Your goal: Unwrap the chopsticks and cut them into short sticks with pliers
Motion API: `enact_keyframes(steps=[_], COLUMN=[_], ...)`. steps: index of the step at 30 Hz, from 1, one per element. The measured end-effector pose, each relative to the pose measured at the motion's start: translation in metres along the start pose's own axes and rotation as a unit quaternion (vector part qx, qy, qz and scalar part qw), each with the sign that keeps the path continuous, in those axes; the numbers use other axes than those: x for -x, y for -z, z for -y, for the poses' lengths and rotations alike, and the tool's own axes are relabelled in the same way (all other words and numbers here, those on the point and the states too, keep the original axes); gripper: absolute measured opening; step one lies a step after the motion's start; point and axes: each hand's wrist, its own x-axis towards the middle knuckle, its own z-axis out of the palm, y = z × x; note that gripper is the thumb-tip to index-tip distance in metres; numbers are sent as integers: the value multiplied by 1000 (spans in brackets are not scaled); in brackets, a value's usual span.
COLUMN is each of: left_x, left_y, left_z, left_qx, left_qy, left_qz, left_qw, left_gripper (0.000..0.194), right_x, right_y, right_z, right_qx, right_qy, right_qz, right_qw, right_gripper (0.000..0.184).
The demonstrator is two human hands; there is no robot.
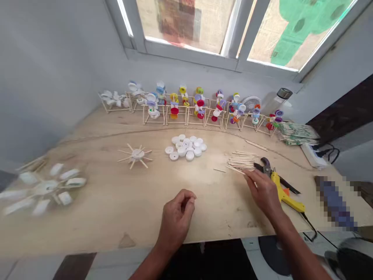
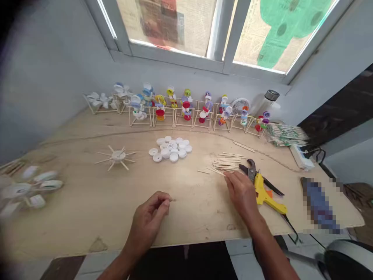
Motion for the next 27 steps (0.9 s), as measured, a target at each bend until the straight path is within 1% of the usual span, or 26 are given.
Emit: enact_keyframes(steps=[5,8,11,15,20,24,27], left_x=[9,18,26,33,38,43,52], left_y=[4,9,14,18,21,27,36], left_z=[5,7,8,8,8,5,1], left_qx=[-8,-12,-13,-25,-43,-62,-86], left_qy=[-11,-5,13,28,20,-3,-6], left_qz=[52,70,87,100,102,111,138], left_qw=[999,997,996,994,994,992,987], left_gripper=[17,18,20,21,22,24,28], right_x=[-18,-25,-29,-33,-38,-39,-36], right_y=[1,-5,-11,-14,-13,-6,-1], right_z=[-40,-54,-62,-63,-57,-51,-35], right_qx=[20,35,40,49,65,84,68], right_qy=[36,48,47,48,56,42,29], right_qz=[74,104,116,129,141,131,106], right_qw=[996,993,991,989,986,987,992], right_gripper=[26,25,23,21,17,16,18])
